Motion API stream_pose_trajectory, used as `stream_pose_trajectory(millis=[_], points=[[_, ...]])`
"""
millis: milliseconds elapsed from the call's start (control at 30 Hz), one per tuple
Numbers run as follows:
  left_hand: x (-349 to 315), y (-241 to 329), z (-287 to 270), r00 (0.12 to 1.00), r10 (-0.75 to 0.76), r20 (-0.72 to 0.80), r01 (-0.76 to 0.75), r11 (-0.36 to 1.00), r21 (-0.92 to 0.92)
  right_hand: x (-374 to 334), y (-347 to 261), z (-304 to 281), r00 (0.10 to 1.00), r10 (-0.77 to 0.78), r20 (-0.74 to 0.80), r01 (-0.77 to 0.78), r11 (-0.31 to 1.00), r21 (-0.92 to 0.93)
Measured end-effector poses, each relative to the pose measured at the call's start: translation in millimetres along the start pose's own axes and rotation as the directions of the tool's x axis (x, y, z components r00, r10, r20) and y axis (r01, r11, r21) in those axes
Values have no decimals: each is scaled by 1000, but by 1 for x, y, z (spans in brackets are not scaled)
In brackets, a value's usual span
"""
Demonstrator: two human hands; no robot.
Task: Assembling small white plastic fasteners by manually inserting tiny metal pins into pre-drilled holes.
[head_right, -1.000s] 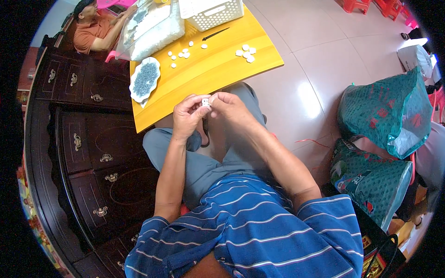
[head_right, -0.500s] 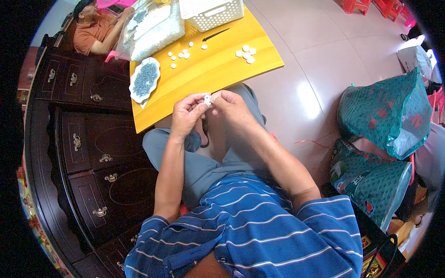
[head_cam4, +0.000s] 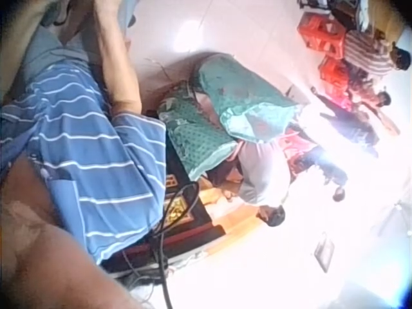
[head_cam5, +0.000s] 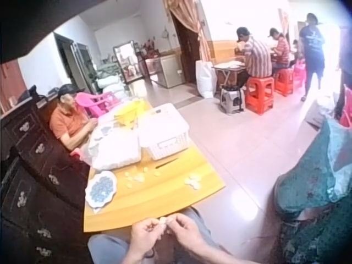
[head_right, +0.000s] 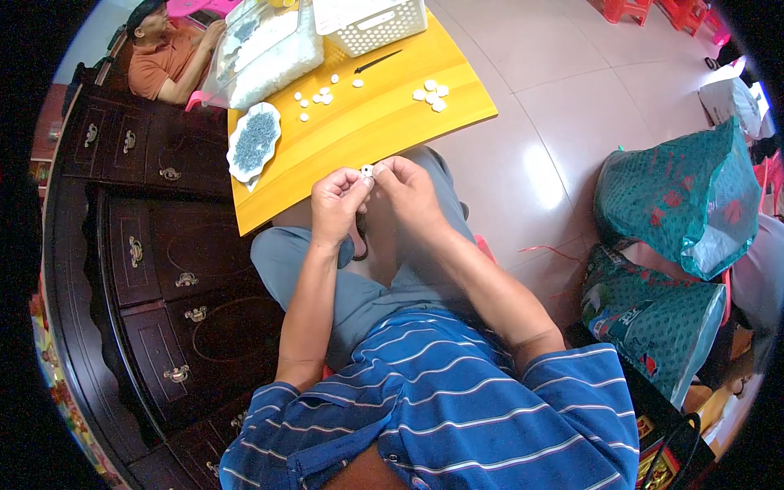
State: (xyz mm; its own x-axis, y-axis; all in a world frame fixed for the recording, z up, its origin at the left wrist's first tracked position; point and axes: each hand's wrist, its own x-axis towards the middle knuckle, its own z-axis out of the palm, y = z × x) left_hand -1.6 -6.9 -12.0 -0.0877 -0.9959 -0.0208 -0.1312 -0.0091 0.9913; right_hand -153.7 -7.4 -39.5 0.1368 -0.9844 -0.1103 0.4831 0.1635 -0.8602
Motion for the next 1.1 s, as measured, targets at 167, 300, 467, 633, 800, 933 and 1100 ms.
stream_pose_trajectory(millis=[167, 300, 467, 633, 800, 933, 1100], points=[[-1, 2, 2, 1000, -13, -8, 13, 1000, -5, 0, -1, 0, 1000, 24, -7, -23, 999, 24], [-3, 1, 6, 1000, -7, -24, 7, 1000, -17, 1, 1, -2, 1000, 31, 0, -31, 999, 43], [-2, 1, 3, 1000, -23, -13, 23, 1000, 0, 1, 0, -2, 998, 56, 12, -57, 996, 73], [0, -2, -10, 999, -6, 50, 5, 1000, 19, 4, -5, -6, 992, 74, 101, -78, 996, 42], [-1, 6, -12, 993, 104, 62, -104, 995, -9, 2, -11, -6, 986, 103, 129, -104, 995, 2], [1, 8, -17, 982, 145, 123, -155, 985, 77, 1, -11, -3, 984, 113, 141, -116, 993, 19], [3, 14, -15, 971, 182, 152, -210, 959, 192, 1, -10, -4, 982, 113, 150, -113, 994, -3]])
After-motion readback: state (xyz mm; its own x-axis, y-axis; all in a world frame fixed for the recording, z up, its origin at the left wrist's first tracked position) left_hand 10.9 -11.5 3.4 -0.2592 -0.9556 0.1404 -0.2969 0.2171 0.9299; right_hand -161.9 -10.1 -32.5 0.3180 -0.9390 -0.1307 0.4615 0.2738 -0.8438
